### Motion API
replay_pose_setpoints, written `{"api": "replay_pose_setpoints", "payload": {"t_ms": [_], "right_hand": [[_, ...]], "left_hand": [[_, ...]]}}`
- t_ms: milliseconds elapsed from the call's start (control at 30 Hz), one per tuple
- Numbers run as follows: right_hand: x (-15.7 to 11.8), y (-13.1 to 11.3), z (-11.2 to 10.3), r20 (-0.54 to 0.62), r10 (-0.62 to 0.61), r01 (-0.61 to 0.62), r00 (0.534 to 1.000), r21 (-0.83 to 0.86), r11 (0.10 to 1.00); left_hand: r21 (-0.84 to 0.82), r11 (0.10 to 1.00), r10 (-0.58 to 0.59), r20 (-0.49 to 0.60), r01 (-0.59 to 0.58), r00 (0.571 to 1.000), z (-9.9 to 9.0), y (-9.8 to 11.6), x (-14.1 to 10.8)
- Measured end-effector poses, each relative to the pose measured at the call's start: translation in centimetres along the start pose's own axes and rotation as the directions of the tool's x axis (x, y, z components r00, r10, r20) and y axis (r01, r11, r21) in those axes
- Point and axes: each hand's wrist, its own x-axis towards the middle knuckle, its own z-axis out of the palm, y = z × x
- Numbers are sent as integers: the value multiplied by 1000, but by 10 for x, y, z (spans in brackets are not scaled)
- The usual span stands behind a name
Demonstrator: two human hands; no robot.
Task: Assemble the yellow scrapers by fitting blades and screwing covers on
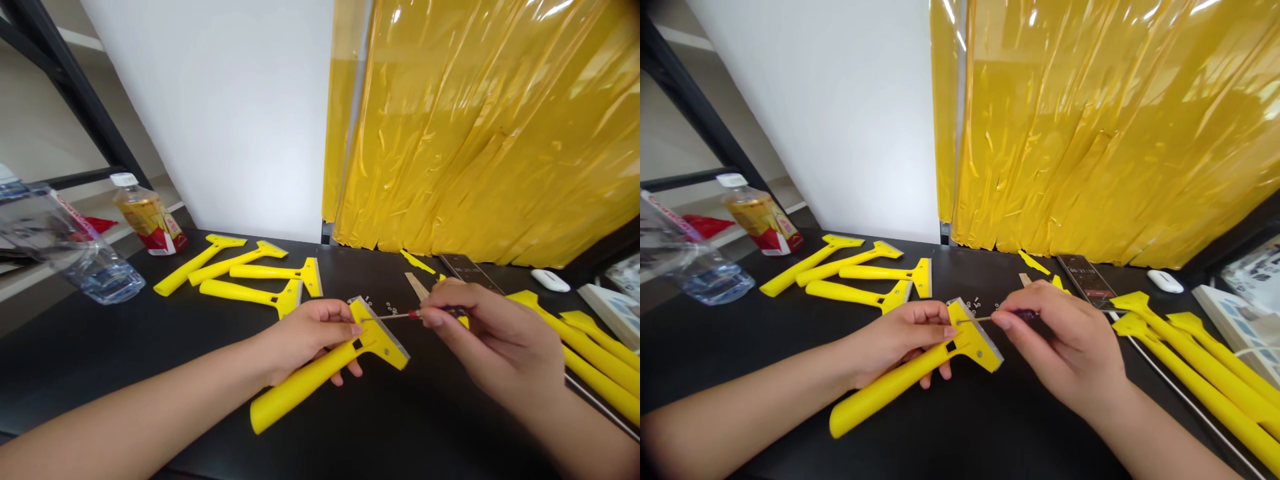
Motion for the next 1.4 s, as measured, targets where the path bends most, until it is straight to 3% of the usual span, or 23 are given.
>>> {"api": "replay_pose_setpoints", "payload": {"t_ms": [133, 333, 567, 733, 1000, 1300, 1400], "right_hand": [[5, -7, -4, 75, -181, 185, 981, -52, 981], [6, -4, 2, 204, -190, 232, 960, -209, 950], [3, -2, 4, 166, -130, 178, 977, -318, 931], [0, -6, 9, 177, -56, 108, 983, -302, 947], [-2, -10, 17, 230, 44, 20, 972, -268, 963], [-1, -8, 13, 339, 138, -44, 931, -270, 962], [1, -8, 13, 327, 185, -94, 927, -273, 957]], "left_hand": [[14, 998, 56, -63, -55, 996, 1, 2, 0], [147, 976, 190, -201, -162, 961, 5, 5, 0], [298, 922, 331, -284, -245, 900, 6, 8, -2], [356, 892, 393, -302, -280, 869, 3, 7, -1], [401, 871, 418, -301, -284, 857, -2, 13, -4], [453, 855, 418, -312, -253, 853, -3, 8, -3], [458, 851, 426, -316, -257, 848, -5, 5, -2]]}}
